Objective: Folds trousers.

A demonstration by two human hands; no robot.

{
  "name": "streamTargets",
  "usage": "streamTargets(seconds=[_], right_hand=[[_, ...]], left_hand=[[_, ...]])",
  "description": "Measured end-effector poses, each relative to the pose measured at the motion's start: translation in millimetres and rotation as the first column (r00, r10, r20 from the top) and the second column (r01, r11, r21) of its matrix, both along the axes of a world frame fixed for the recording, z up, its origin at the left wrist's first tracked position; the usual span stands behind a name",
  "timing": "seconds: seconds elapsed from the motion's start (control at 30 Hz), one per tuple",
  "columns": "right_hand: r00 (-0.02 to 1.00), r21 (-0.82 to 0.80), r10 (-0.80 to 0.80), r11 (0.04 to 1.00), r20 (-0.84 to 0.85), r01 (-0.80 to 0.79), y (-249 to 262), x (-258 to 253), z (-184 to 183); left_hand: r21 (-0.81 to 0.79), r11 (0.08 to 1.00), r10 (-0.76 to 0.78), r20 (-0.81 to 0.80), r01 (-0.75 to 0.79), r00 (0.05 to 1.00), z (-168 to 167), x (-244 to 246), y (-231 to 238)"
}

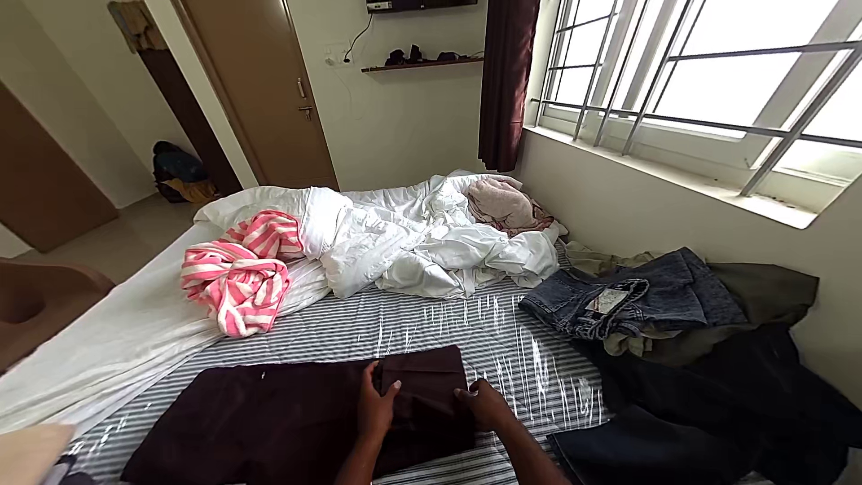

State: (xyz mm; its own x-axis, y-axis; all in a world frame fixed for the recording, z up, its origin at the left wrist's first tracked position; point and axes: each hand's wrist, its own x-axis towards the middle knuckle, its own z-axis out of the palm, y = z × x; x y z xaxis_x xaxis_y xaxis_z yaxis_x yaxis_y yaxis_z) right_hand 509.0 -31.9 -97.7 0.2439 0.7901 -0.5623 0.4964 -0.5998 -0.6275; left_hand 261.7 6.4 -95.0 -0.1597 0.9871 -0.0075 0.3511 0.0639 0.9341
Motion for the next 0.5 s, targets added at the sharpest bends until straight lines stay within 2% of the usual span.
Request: streamTargets(seconds=[0.1,0.2,0.27,0.33,0.4,0.5], right_hand=[[1.000,-0.014,0.018,1.000,0.015,-0.018,-0.3,-2.8,2.2],[0.983,-0.013,0.121,0.993,0.140,-0.120,-0.4,-13.0,13.5],[0.970,0.021,0.168,0.985,0.176,-0.174,-0.3,-21.6,14.5],[0.964,0.046,0.195,0.977,0.183,-0.206,-2.2,-30.5,13.5],[0.956,0.032,0.223,0.972,0.189,-0.233,-6.4,-37.3,13.4],[0.946,-0.004,0.259,0.965,0.193,-0.263,-8.1,-39.6,10.9]], left_hand=[[-0.007,0.998,0.056,-0.044,-0.056,0.997,11.8,-53.3,-5.2],[-0.175,0.983,0.022,-0.198,-0.058,0.980,10.0,-99.5,-2.3],[-0.312,0.948,-0.009,-0.202,-0.056,0.979,10.3,-110.0,-0.7],[-0.350,0.935,0.003,-0.150,-0.056,0.989,10.6,-105.9,-1.4],[-0.303,0.952,0.007,-0.115,-0.042,0.993,3.6,-98.9,-2.7],[-0.055,0.998,0.031,-0.011,-0.031,0.999,-10.8,-94.5,-2.1]])
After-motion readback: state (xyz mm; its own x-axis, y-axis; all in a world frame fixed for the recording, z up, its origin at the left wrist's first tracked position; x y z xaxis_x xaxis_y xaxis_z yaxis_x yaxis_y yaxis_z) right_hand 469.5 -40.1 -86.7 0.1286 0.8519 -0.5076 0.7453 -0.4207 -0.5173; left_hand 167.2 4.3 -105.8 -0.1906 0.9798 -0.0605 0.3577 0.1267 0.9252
